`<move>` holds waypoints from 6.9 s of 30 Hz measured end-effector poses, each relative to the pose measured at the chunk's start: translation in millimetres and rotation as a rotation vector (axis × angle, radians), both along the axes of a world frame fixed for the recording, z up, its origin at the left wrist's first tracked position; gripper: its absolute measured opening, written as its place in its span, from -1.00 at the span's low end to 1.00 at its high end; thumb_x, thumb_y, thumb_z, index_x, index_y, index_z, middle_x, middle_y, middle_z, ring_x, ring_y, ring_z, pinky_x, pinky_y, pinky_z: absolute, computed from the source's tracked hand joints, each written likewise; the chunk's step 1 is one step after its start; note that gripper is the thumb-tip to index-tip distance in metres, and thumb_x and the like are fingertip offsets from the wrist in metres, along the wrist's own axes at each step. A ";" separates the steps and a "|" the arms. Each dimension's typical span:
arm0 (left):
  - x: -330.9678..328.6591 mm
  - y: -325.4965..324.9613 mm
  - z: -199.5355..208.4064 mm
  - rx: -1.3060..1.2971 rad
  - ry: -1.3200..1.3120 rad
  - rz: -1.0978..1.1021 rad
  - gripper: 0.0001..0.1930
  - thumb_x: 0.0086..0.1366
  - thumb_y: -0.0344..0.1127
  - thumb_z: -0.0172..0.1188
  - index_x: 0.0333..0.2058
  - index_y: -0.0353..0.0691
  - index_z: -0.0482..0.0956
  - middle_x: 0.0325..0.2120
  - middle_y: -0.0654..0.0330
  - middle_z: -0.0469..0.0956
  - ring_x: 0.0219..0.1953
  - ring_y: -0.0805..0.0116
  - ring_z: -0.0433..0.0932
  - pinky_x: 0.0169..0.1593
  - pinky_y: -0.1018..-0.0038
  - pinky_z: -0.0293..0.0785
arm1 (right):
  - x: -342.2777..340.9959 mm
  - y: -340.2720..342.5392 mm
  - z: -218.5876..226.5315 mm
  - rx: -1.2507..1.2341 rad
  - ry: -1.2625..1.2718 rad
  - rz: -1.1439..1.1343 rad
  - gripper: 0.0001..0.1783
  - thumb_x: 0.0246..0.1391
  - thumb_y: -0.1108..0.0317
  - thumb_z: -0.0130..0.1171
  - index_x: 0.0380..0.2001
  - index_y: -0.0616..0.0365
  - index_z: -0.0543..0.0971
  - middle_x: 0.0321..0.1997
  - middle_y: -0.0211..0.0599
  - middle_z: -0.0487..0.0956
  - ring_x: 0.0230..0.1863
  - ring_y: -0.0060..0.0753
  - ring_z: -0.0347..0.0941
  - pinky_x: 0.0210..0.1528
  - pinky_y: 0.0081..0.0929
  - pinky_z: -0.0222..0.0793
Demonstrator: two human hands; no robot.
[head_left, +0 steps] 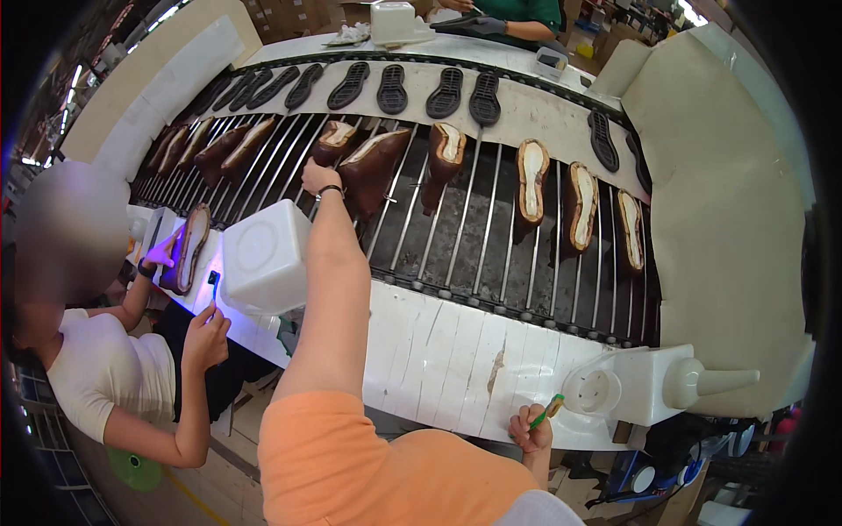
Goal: Applying glue to the bottom edges of shoe uppers and preparing them for sole attachment.
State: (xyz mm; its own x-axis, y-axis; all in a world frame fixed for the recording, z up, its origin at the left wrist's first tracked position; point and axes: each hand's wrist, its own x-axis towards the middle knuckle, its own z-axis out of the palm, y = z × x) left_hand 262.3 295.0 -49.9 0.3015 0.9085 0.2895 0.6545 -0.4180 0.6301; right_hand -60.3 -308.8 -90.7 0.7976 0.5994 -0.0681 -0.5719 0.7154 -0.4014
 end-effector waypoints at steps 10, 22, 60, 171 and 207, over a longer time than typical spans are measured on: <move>-15.5 9.9 3.9 -0.481 -0.153 0.349 -0.16 0.11 -0.28 0.23 0.16 -0.69 -0.06 0.14 -0.41 0.21 0.20 -0.26 0.26 0.22 0.06 0.21 | 0.1 -1.4 5.4 -0.013 0.078 -0.038 -0.79 0.18 0.29 0.12 -0.45 0.18 0.58 -0.59 -0.31 0.47 -0.71 -0.53 0.17 -0.72 -0.59 0.01; 37.3 -206.6 5.6 0.282 -0.019 -0.901 0.06 -0.11 0.15 0.43 0.25 -0.34 0.15 0.20 -0.21 0.22 0.27 -0.10 0.18 0.29 0.09 0.06 | -3.6 -1.5 6.0 -0.083 0.052 -0.036 -0.69 0.09 0.15 0.26 -0.36 0.22 0.54 -0.51 -0.24 0.49 -0.70 -0.57 0.23 -0.72 -0.65 0.06; -328.7 -359.4 74.5 -0.489 -0.493 -1.182 -0.24 0.12 -0.19 0.38 0.20 -0.32 0.18 0.09 0.03 0.39 0.13 0.22 0.35 0.23 0.34 0.22 | -27.8 -97.3 99.8 -1.607 -0.135 -0.540 -0.75 0.11 0.31 0.19 -0.25 0.27 0.64 -0.47 -0.31 0.62 -0.66 -0.63 0.34 -0.61 -0.64 0.19; -216.7 -319.2 96.7 -1.216 0.220 -2.378 -0.23 -0.16 -0.35 0.57 0.08 -0.32 0.40 -0.06 0.16 0.56 -0.03 0.40 0.50 0.08 0.43 0.43 | 37.4 37.3 276.6 -1.640 -1.963 -0.558 -0.83 -0.16 0.38 0.41 -0.43 0.08 0.62 -0.47 -0.48 0.57 -0.57 -0.47 0.41 -0.57 -0.49 0.30; -382.9 -361.6 7.5 -1.903 -0.273 -0.961 -0.24 0.36 0.33 -0.26 0.16 -0.28 0.32 -0.03 0.07 0.53 -0.11 0.32 0.60 -0.03 0.42 0.57 | -17.6 -89.3 84.9 -1.197 0.063 -0.563 -0.71 0.21 0.30 0.13 -0.17 0.32 0.62 -0.38 -0.30 0.64 -0.69 -0.72 0.21 -0.65 -0.73 0.03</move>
State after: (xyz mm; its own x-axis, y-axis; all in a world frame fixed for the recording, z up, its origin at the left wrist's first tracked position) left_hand -120.6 -66.5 -42.3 0.8453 -0.2948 -0.4456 0.5255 0.6091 0.5940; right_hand -77.9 -398.2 -5.8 0.8920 -0.2660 -0.3655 -0.3563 0.0841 -0.9306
